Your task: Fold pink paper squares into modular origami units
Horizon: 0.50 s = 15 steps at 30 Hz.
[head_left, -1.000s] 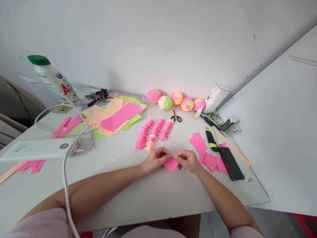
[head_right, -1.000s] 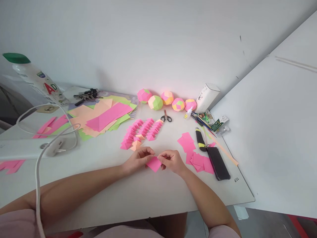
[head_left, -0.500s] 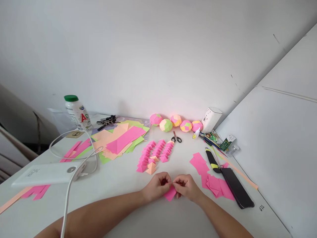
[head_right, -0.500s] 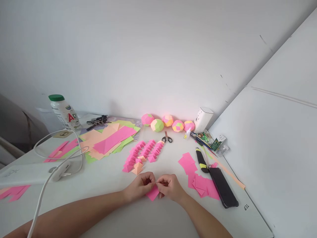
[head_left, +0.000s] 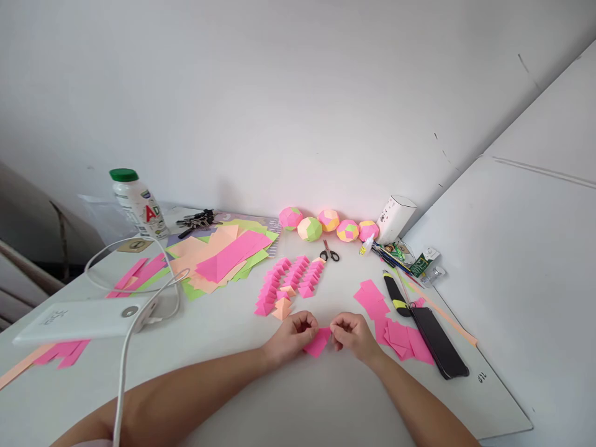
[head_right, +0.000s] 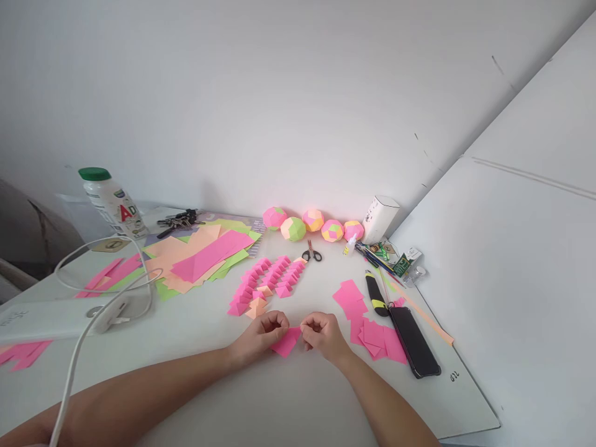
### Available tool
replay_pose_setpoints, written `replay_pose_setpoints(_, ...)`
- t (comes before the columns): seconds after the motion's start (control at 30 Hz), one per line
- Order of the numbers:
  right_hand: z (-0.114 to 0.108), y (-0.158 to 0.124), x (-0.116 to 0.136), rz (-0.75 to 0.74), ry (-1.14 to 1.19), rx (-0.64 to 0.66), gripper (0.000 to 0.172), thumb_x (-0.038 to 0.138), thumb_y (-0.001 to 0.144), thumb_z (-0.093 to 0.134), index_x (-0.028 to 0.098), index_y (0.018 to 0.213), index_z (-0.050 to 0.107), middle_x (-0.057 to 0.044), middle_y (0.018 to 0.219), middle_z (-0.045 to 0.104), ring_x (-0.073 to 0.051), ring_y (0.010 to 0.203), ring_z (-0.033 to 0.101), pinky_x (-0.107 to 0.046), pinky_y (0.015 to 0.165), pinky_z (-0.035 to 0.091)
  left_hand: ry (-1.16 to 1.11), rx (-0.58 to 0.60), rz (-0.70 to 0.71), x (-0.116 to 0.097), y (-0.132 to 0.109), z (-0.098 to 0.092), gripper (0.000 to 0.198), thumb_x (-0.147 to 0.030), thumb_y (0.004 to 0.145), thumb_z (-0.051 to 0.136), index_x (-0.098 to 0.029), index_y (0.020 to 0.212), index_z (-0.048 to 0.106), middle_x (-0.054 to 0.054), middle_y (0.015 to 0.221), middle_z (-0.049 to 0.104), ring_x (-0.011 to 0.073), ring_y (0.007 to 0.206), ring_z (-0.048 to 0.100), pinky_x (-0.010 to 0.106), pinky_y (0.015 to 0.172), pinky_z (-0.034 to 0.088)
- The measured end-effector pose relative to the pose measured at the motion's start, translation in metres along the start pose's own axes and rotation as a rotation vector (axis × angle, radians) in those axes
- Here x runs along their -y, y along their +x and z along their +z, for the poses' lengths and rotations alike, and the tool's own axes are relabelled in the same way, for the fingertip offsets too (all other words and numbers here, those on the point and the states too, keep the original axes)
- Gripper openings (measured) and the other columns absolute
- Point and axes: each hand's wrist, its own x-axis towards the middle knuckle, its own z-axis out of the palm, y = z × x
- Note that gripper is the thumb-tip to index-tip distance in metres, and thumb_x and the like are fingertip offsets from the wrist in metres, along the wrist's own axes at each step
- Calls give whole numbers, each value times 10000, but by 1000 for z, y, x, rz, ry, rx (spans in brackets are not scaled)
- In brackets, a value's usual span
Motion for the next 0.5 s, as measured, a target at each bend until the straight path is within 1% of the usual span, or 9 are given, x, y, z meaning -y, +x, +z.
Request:
replay_pose_setpoints(0.07, 1, 0, 0, 2, 3, 14, 119, 232, 730, 573, 149, 645, 579, 28, 507, 542, -89, 418, 514, -216, 434, 448, 37, 5, -21, 0, -1, 0, 291, -424, 735, 601, -154, 725, 492, -16, 620, 500, 85, 523, 434, 215, 493, 317)
replay_pose_setpoints(0.17, 1, -1, 0, -4, -9, 33, 119, 228, 736, 576, 152, 645, 586, 26, 510, 546, -89, 421, 514, -218, 439, 450, 59, -8, -3, -2, -1, 1, 289, -415, 732, 607, -150, 703, 496, -14, 631, 499, 86, 541, 436, 215, 505, 316)
replay_pose_setpoints(0.33, -1, -1, 1, -18, -14, 17, 132, 230, 739, 583, 150, 634, 580, 23, 522, 552, -90, 424, 518, -220, 438, 449, -15, -14, 13, -5, -1, 0, 287, -400, 725, 621, -145, 671, 501, -25, 611, 482, 79, 540, 427, 213, 511, 322)
replay_pose_setpoints(0.5, -3, 1, 3, -45, 52, -28, 187, 320, 786, 578, 155, 698, 573, 20, 550, 562, -99, 459, 532, -237, 472, 456, -116, -61, -26, -6, -1, -1, 311, -437, 735, 613, -156, 697, 486, -47, 569, 468, 60, 457, 395, 200, 430, 306)
